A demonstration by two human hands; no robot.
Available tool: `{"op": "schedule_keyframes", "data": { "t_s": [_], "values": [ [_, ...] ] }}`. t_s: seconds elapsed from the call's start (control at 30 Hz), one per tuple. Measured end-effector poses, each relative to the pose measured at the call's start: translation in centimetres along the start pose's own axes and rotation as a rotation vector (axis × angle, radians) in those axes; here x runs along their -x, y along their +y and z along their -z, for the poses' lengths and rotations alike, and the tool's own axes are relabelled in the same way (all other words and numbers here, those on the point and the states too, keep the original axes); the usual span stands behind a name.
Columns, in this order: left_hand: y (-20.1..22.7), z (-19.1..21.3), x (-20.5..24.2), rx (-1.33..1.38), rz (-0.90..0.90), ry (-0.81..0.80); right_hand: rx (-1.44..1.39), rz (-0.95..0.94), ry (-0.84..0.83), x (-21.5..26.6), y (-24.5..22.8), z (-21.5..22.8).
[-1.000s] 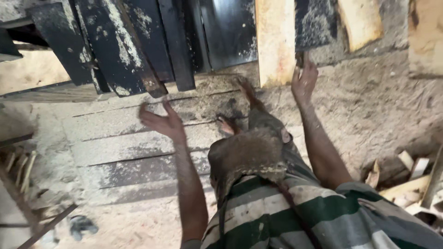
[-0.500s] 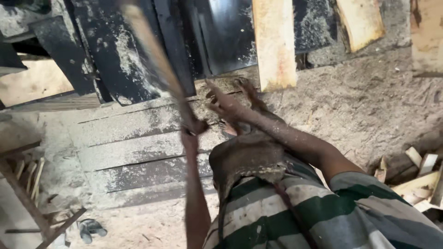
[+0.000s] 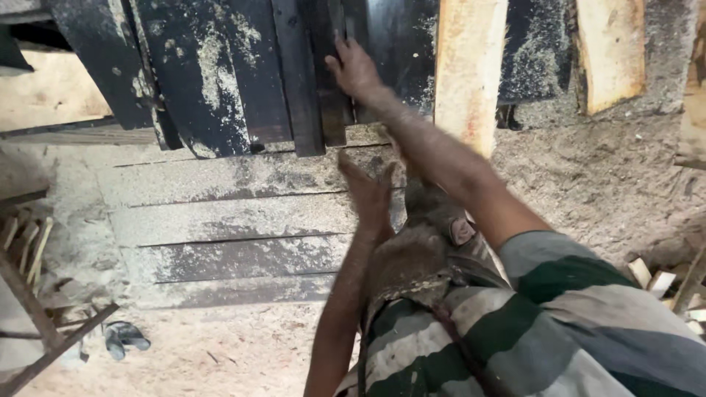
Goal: The person uses a table saw to rip and shape wood planks, handling them one at a time and clearing sawdust from the machine surface.
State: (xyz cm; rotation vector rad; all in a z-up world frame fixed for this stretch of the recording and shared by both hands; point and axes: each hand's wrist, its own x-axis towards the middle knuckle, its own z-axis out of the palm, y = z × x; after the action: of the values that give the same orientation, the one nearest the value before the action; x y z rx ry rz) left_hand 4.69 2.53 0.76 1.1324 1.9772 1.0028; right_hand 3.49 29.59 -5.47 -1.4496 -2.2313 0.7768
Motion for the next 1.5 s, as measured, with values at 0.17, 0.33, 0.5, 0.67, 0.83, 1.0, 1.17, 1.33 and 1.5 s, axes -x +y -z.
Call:
{"op": "schedule_keyframes", "data": {
  "t_s": [0.17, 0.33, 0.5, 0.67, 0.83, 1.0, 1.17, 1.33, 1.5],
  "values": [
    [0.5, -2.4, 0.6, 0.151, 0.149, -0.271, 0.073, -0.093, -0.104, 9.4, 5.9, 15.4],
    [-1.7, -2.4, -1.1, 0.369, 0.265, -0.407, -0.279, -0.406, 0.195, 24.2, 8.7, 18.6],
    [-1.6, -4.2, -2.5, 0.868, 0.532, -0.616, -0.48, -0.469, 0.205, 27.0, 8.4, 11.6],
    [-5.1, -2.2, 3.8, 0.728, 0.351, -0.485, -0.275, -0.415, 0.057, 29.2, 3.9, 9.0],
    [-8.6, -3.3, 7.0, 1.182, 0.799, -0.264, -0.295, -0.467, 0.035, 30.1, -0.2, 7.9],
    [-8.6, -3.9, 3.7, 1.14, 0.756, -0.2, -0.351, -0.418, 0.11, 27.1, -0.6, 6.8],
    [-6.0, -4.0, -0.5, 1.192, 0.689, -0.253, 0.087, -0.284, 0.218, 22.1, 1.7, 6.4],
    [-4.5, -4.2, -3.1, 1.198, 0.702, -0.177, 0.185, -0.106, 0.349, 19.2, 4.1, 4.4],
    [-4.8, -4.2, -5.3, 1.161, 0.681, -0.176, 0.255, -0.086, 0.377, 17.4, 5.0, 3.1]
  ]
}}
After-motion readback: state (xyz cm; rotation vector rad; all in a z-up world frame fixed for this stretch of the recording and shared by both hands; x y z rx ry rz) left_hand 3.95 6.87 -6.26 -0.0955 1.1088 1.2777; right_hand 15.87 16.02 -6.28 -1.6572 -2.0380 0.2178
